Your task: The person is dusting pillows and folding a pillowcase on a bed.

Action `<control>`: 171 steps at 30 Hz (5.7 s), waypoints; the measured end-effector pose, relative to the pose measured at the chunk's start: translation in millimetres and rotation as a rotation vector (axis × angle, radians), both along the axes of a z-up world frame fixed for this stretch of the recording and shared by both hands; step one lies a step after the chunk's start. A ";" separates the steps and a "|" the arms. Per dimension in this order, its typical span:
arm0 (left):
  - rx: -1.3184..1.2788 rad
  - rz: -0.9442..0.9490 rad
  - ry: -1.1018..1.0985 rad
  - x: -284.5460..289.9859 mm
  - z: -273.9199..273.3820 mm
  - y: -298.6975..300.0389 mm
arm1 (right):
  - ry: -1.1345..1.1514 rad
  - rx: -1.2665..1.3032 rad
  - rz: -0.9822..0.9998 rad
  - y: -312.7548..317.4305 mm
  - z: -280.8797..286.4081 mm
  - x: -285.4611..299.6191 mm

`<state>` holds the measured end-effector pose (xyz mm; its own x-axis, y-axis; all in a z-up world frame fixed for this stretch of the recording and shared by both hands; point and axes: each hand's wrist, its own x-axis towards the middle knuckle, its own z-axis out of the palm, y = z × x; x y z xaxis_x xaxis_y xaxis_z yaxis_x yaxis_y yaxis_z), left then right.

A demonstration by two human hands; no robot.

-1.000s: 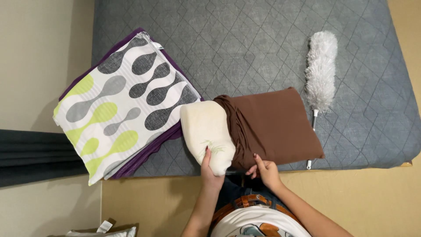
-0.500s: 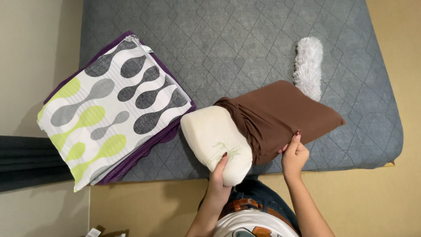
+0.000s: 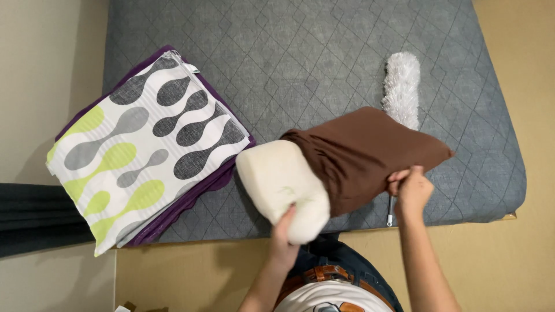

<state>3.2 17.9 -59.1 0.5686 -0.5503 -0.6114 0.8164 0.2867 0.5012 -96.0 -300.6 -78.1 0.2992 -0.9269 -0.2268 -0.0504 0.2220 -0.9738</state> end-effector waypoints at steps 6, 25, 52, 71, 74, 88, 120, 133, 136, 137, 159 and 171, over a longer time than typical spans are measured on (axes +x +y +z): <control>-0.029 0.379 0.372 39.4 -39.9 28.7 | 0.117 -0.230 0.187 -2.3 -16.9 -57.4; 0.099 0.017 -0.399 -2.5 28.1 -19.6 | 0.001 -0.060 0.313 106.6 -14.0 25.2; 0.849 -1.124 -1.006 45.3 -31.2 102.8 | 0.255 0.100 0.681 35.5 -2.5 -43.1; 1.145 -1.021 -1.341 -1.2 -22.6 115.7 | 0.319 -0.808 1.015 114.4 36.2 177.1; 1.049 -0.963 -0.909 33.6 57.3 89.6 | 0.224 -0.817 0.889 117.1 83.4 147.9; 1.245 -1.273 -1.568 79.5 123.9 -44.4 | 0.237 -0.837 0.696 144.6 131.5 95.7; 0.692 -0.215 -0.295 68.5 -218.8 49.9 | 0.485 -0.469 0.787 61.8 -85.4 65.9; 0.360 0.096 -0.305 -10.9 -44.4 -35.7 | 0.790 -0.541 0.284 125.6 -56.2 91.1; 0.313 0.075 -0.289 -19.4 -1.3 -51.9 | 0.740 -0.519 0.244 91.3 -37.2 69.9; 0.307 0.044 -0.294 -25.0 13.4 -54.4 | 0.713 -0.594 0.244 80.6 -34.4 58.1; 0.204 -0.063 -1.051 -35.5 -2.7 -23.4 | 0.221 -1.096 0.474 31.2 125.6 119.5; -0.160 0.188 0.404 -25.6 -27.7 -70.4 | 0.484 -0.732 0.253 104.3 -77.5 14.1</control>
